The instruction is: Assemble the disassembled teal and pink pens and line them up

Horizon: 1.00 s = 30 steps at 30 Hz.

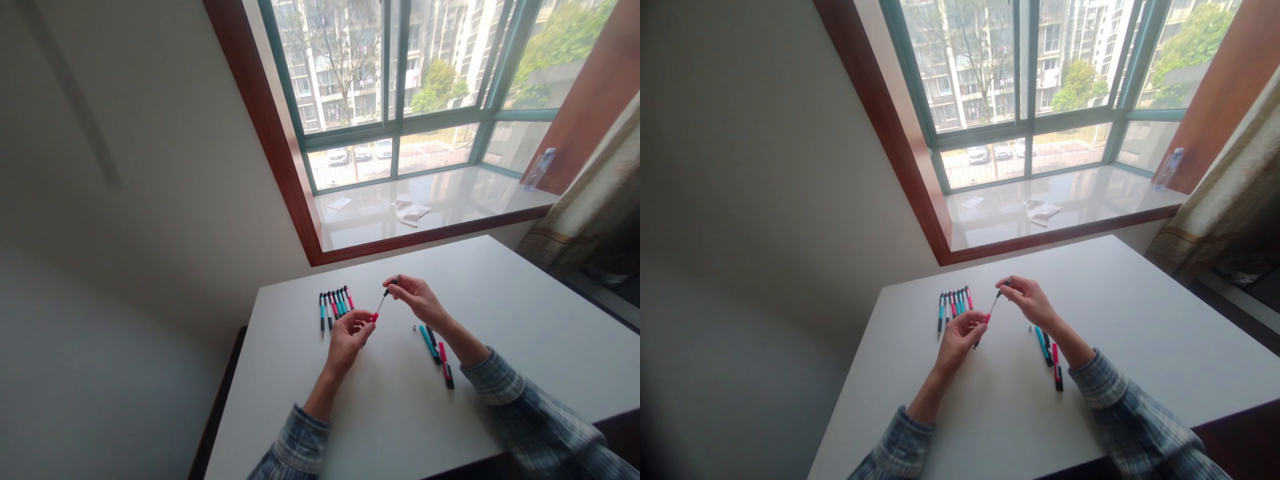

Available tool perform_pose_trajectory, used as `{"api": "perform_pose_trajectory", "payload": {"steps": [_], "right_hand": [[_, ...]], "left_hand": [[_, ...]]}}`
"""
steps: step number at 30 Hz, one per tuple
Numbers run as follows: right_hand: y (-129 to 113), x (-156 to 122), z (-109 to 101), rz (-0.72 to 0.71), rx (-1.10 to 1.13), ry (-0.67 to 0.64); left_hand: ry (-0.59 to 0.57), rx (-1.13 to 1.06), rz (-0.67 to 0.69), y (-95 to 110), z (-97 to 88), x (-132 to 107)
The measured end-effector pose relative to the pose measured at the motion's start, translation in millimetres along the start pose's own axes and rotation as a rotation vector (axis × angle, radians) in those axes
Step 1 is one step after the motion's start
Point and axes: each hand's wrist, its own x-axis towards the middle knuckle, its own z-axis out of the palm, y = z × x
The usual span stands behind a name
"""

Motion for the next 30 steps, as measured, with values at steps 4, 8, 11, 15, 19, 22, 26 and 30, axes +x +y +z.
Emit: {"api": "perform_pose_trajectory", "payload": {"steps": [4,8,11,15,19,22,26,30], "right_hand": [[-2.2,-1.5,1.2,0.019,0.024,-0.049],[-0.2,-2.6,3.2,0.063,0.064,-0.109],[0.7,-3.3,5.4,0.082,0.09,-0.178],[-2.7,-4.3,8.4,0.082,0.115,-0.245],[-5.2,-4.3,9.0,0.079,0.044,-0.242],[-3.3,-4.4,8.9,0.078,-0.043,-0.21],[-2.4,-5.6,9.1,0.074,-0.101,-0.212],[-8.2,-6.3,7.8,0.058,-0.129,-0.227]], "left_hand": [[0.001,-0.014,-0.001,1.0,0.4,0.2],[0.013,-0.023,-0.006,0.1,0.7,1.1],[0.01,-0.043,-0.013,-0.8,0.7,1.1],[0.0,-0.057,-0.011,-0.7,0.4,0.9],[0.005,-0.045,-0.015,0.1,0.6,1.4],[0.012,-0.031,-0.012,-0.2,0.6,1.9],[0.008,-0.023,-0.013,-1.1,0.1,2.3],[0.006,-0.037,-0.024,0.0,-0.3,2.3]]}}
